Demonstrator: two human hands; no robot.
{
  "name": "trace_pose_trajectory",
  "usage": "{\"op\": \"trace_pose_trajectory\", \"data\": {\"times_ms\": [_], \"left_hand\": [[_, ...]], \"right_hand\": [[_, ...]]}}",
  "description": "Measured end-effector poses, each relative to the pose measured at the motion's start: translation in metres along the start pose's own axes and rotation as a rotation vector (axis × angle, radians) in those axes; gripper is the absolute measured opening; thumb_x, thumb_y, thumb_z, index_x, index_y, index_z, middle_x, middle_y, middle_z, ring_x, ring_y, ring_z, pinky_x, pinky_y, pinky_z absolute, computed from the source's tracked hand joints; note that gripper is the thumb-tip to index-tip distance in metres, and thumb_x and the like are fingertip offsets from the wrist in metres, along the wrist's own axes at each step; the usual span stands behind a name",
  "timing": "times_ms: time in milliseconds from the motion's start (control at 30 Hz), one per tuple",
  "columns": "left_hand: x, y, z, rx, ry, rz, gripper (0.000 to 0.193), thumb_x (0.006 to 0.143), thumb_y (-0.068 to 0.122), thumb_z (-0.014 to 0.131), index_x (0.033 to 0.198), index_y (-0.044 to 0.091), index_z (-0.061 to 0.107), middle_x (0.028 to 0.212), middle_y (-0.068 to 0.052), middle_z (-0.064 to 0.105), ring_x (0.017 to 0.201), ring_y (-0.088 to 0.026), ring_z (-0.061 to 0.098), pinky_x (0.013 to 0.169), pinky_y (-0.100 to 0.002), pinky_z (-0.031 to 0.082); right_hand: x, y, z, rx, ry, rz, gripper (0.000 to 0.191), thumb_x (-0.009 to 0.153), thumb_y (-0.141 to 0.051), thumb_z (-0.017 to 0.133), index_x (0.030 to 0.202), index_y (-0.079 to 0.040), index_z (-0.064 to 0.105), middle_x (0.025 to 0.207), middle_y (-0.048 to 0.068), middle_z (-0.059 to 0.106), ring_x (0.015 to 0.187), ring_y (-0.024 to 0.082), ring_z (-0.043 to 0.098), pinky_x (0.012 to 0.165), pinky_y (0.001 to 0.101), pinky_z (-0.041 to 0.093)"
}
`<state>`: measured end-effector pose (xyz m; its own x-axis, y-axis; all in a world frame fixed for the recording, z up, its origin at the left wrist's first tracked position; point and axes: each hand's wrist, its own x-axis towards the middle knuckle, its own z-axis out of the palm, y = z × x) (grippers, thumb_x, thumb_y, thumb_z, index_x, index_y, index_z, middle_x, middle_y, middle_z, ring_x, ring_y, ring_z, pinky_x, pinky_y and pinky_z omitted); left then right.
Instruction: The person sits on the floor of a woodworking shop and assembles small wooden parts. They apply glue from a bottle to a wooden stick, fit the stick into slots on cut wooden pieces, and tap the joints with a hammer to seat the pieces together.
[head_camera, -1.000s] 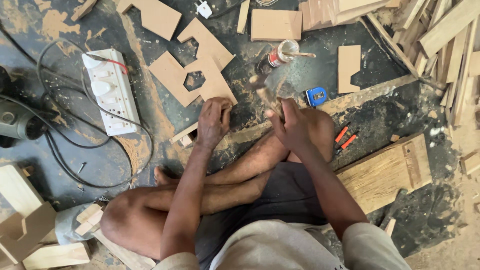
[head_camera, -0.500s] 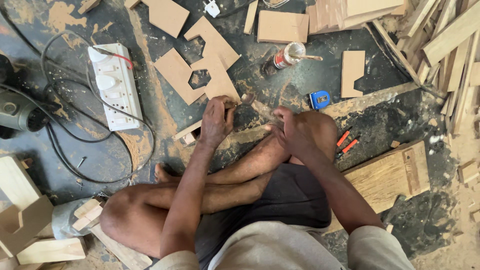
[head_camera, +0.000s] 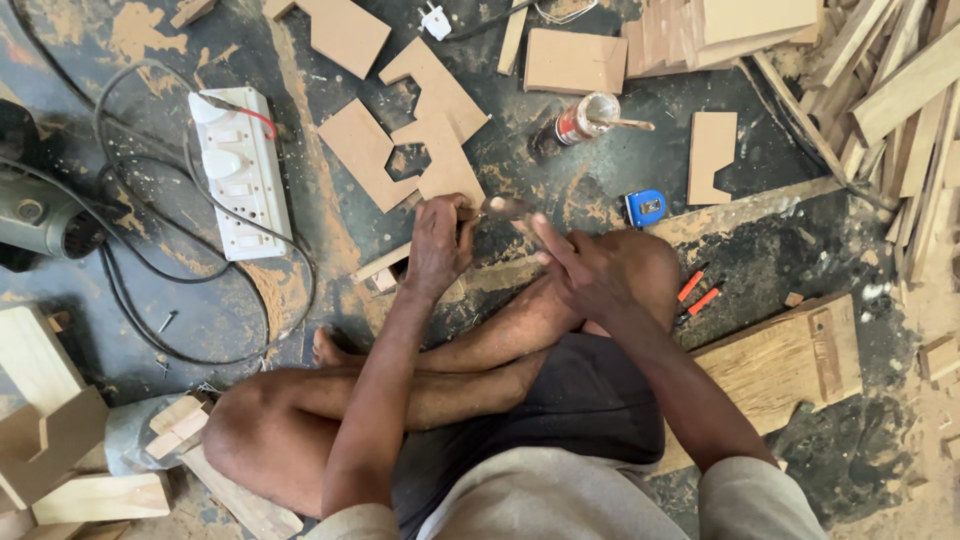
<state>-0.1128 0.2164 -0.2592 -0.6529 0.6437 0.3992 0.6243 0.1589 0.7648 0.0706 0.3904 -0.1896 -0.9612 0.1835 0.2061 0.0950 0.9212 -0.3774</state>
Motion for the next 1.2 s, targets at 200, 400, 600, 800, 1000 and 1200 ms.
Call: {"op": "trace_pose_trajectory", "data": {"times_ms": [200, 400, 600, 800, 1000, 1200], "left_hand": [[-0.005, -0.008, 0.006, 0.143, -0.033, 0.007, 0.036, 0.085, 0.000, 0.079, 0.113, 0.006, 0.057, 0.100, -0.007, 0.069, 0.095, -0.022, 0.060, 0.090, -0.042, 0.039], [-0.005, -0.003, 0.003, 0.096, -0.051, -0.015, 0.037, 0.085, -0.002, 0.077, 0.114, 0.007, 0.055, 0.098, -0.002, 0.071, 0.096, -0.022, 0.061, 0.092, -0.043, 0.039], [0.001, 0.002, -0.001, 0.086, -0.049, -0.012, 0.038, 0.084, -0.004, 0.076, 0.115, 0.006, 0.056, 0.095, 0.000, 0.072, 0.096, -0.022, 0.062, 0.094, -0.043, 0.038], [0.001, 0.003, -0.001, 0.056, -0.032, -0.047, 0.036, 0.085, -0.002, 0.079, 0.113, 0.006, 0.057, 0.096, -0.004, 0.071, 0.095, -0.021, 0.062, 0.092, -0.042, 0.038], [-0.003, -0.004, 0.004, 0.058, -0.042, -0.048, 0.037, 0.083, -0.005, 0.077, 0.113, 0.005, 0.057, 0.097, -0.002, 0.071, 0.098, -0.021, 0.063, 0.094, -0.041, 0.038], [-0.006, -0.010, 0.010, 0.086, -0.052, -0.056, 0.036, 0.085, -0.005, 0.078, 0.114, 0.005, 0.059, 0.097, -0.003, 0.071, 0.094, -0.019, 0.063, 0.090, -0.040, 0.036]], "right_hand": [[0.001, 0.003, 0.003, -0.119, -0.132, -0.011, 0.068, 0.098, -0.020, 0.072, 0.158, -0.018, 0.041, 0.089, 0.017, 0.066, 0.053, 0.022, 0.059, 0.043, 0.0361, 0.048], [0.000, -0.005, -0.007, -0.017, 0.074, -0.034, 0.069, 0.099, -0.012, 0.067, 0.162, -0.018, 0.039, 0.095, 0.013, 0.065, 0.071, 0.027, 0.062, 0.059, 0.0415, 0.051], [0.005, -0.005, 0.003, -0.141, -0.032, -0.137, 0.067, 0.095, -0.014, 0.072, 0.156, -0.009, 0.044, 0.096, 0.014, 0.068, 0.071, 0.030, 0.064, 0.052, 0.0403, 0.050], [-0.004, -0.001, 0.002, 0.040, 0.155, -0.093, 0.069, 0.099, -0.009, 0.066, 0.162, -0.014, 0.040, 0.094, 0.014, 0.065, 0.070, 0.027, 0.063, 0.061, 0.0419, 0.052], [0.003, 0.000, 0.005, -0.098, -0.064, -0.029, 0.064, 0.097, -0.020, 0.073, 0.155, -0.014, 0.046, 0.081, 0.014, 0.066, 0.054, 0.025, 0.060, 0.046, 0.0399, 0.049], [0.002, 0.004, 0.003, 0.121, 0.196, -0.130, 0.061, 0.110, -0.017, 0.063, 0.164, -0.013, 0.035, 0.097, 0.017, 0.069, 0.067, 0.025, 0.066, 0.056, 0.0386, 0.054]]}}
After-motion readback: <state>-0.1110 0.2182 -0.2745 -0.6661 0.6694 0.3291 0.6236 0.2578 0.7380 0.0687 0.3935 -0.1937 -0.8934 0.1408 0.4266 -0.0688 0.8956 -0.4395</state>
